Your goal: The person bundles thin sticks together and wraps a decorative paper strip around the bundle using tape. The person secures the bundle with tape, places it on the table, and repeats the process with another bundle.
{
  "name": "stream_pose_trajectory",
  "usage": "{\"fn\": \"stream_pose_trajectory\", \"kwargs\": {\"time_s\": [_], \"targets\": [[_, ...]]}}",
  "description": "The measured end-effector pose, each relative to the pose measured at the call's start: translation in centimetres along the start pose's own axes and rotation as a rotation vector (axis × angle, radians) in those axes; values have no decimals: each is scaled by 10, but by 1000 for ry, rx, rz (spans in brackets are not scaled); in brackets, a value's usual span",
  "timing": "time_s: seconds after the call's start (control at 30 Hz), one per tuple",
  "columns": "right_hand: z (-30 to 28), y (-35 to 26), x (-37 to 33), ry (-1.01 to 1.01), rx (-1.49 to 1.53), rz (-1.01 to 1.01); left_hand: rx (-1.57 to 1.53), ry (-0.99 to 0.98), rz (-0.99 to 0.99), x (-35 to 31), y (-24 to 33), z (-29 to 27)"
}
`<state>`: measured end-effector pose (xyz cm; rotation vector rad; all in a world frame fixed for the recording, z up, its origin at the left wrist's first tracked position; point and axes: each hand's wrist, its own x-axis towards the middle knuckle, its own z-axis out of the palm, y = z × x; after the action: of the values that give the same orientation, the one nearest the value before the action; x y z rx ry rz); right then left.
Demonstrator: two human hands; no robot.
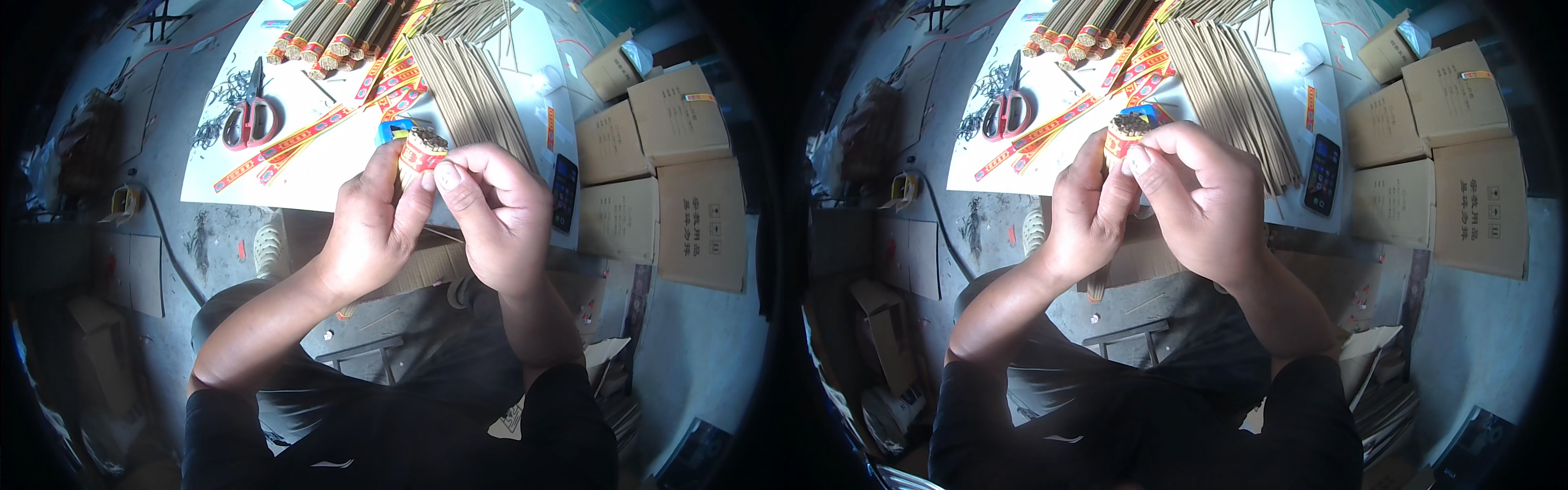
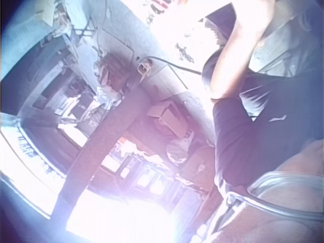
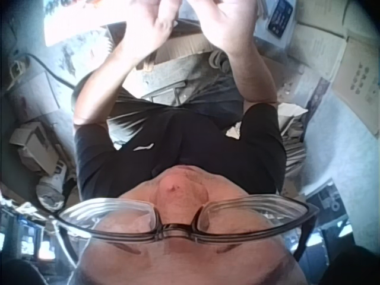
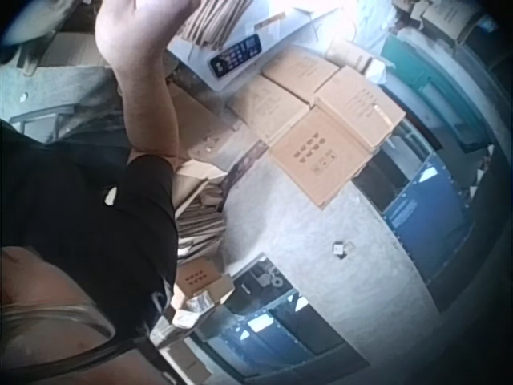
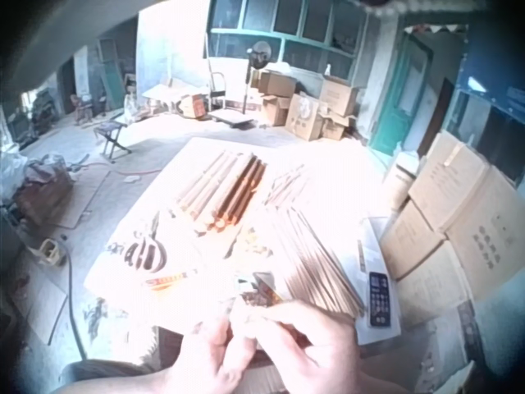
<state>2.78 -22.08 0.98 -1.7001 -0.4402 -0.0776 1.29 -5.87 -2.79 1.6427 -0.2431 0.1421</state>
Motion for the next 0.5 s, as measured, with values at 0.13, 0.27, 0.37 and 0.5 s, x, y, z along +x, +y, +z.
{"fn": "stream_pose_trajectory", "kwargs": {"time_s": [0.13, 0.27, 0.37, 0.5], "targets": [[3, -5, 0, -32, 161, -3, 1, 17, -23, 1, -4, -3], [2, -5, 3, -76, 265, 71, 49, 32, 64, 0, -9, -2], [5, 1, 4, -78, 261, 58, 76, 37, 96, 0, -8, -2], [5, 4, 3, -37, 157, 18, 96, 17, 86, -2, -5, -3]]}}
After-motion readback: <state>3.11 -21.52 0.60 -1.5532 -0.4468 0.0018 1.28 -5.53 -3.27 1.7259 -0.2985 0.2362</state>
